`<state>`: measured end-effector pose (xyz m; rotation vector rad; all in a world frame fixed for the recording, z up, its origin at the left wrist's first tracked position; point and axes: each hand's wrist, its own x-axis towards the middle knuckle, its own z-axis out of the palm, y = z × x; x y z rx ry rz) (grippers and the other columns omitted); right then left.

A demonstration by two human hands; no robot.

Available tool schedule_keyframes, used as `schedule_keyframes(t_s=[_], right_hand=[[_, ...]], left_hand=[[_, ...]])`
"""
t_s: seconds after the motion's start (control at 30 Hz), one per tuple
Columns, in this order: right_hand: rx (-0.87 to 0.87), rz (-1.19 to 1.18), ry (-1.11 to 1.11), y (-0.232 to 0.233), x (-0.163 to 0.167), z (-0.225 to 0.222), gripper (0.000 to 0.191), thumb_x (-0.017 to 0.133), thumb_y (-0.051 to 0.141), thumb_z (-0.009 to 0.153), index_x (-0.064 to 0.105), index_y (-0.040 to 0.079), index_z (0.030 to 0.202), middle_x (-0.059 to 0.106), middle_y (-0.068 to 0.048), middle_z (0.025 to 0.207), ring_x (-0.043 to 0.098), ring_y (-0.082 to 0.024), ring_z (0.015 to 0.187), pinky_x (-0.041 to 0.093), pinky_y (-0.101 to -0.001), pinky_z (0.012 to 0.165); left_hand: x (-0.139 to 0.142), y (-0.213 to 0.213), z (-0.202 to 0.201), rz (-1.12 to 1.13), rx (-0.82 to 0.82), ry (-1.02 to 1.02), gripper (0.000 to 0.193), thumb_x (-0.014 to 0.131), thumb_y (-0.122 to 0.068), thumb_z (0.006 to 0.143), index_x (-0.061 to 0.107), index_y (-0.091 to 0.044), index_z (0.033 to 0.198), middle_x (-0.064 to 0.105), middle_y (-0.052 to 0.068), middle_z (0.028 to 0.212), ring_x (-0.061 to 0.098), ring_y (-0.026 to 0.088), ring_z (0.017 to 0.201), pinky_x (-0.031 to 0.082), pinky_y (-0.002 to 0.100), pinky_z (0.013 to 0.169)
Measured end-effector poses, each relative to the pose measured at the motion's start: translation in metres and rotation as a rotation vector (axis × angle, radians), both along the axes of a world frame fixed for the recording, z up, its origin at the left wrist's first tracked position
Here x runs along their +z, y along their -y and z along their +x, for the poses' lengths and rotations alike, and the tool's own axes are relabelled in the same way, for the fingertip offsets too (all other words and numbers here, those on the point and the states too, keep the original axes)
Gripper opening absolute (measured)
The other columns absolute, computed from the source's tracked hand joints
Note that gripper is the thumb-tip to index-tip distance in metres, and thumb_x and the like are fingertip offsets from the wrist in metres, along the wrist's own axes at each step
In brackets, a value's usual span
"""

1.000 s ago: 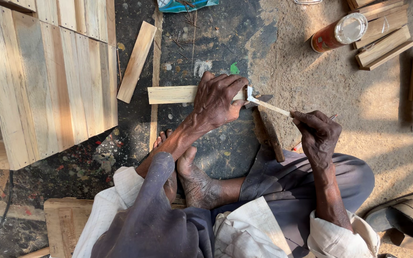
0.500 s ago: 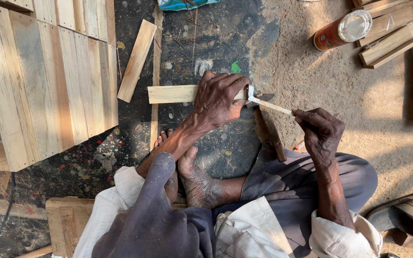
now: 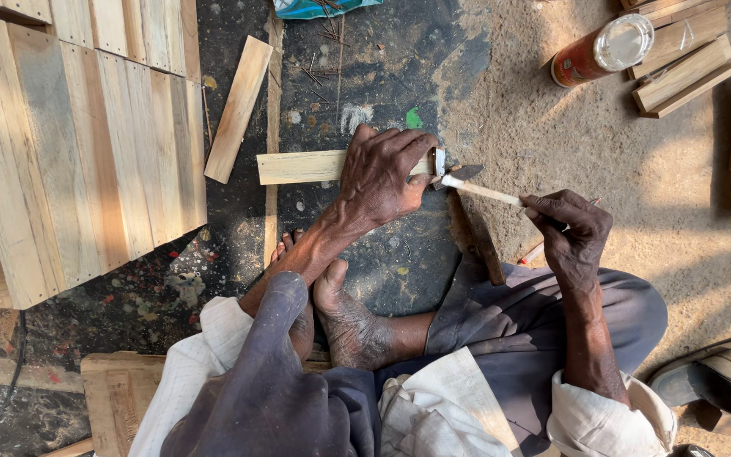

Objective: The person assembles small wooden boxes by applying glue to the edges of wooden planks, joining them together, and securing the joints with nails using a hammer. The person works on multiple small boxes, applying glue and nailing them in sequence.

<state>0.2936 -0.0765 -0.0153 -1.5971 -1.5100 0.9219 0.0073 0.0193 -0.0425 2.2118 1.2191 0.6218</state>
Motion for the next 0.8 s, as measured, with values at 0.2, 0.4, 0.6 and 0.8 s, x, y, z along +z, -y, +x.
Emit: schedule_keyframes(t_s=[0.2,0.4,0.6,0.8], right_hand=[[-0.059,0.053,0.082,-0.011,-0.008,-0.005,0.023,0.080,-0.006,0.093,0.080,0.005,0.113,0.068,-0.005,0.084,0.056,-0.008,0.073,0.042,-0.0238,0.063],[-0.090,0.099,0.094,-0.011,-0.016,-0.004,0.022,0.081,-0.003,0.097,0.080,0.008,0.117,0.070,-0.003,0.088,0.056,-0.008,0.075,0.042,-0.0241,0.064],[-0.288,0.277,0.189,-0.029,-0.039,0.033,0.012,0.078,0.000,0.104,0.082,0.006,0.113,0.072,-0.005,0.083,0.059,-0.009,0.069,0.044,-0.0245,0.057],[-0.418,0.419,0.165,-0.092,-0.061,0.095,0.031,0.063,-0.003,0.105,0.080,0.007,0.129,0.083,-0.010,0.101,0.078,-0.012,0.083,0.064,-0.0249,0.071]], left_hand=[[-0.004,0.000,-0.001,0.040,-0.007,0.005,0.045,0.084,-0.017,0.077,0.071,-0.008,0.119,0.076,0.009,0.116,0.071,0.020,0.097,0.038,0.041,0.085],[-0.005,0.000,-0.001,0.026,-0.010,-0.002,0.048,0.083,-0.018,0.076,0.071,-0.007,0.122,0.075,0.011,0.118,0.071,0.022,0.097,0.039,0.042,0.087],[0.001,0.000,-0.001,0.015,-0.004,0.016,0.048,0.083,-0.021,0.077,0.072,-0.006,0.121,0.075,0.013,0.119,0.071,0.024,0.100,0.039,0.042,0.088],[0.005,-0.001,-0.002,-0.001,-0.015,0.003,0.051,0.082,-0.020,0.075,0.072,-0.006,0.122,0.076,0.012,0.120,0.072,0.026,0.103,0.040,0.043,0.088]])
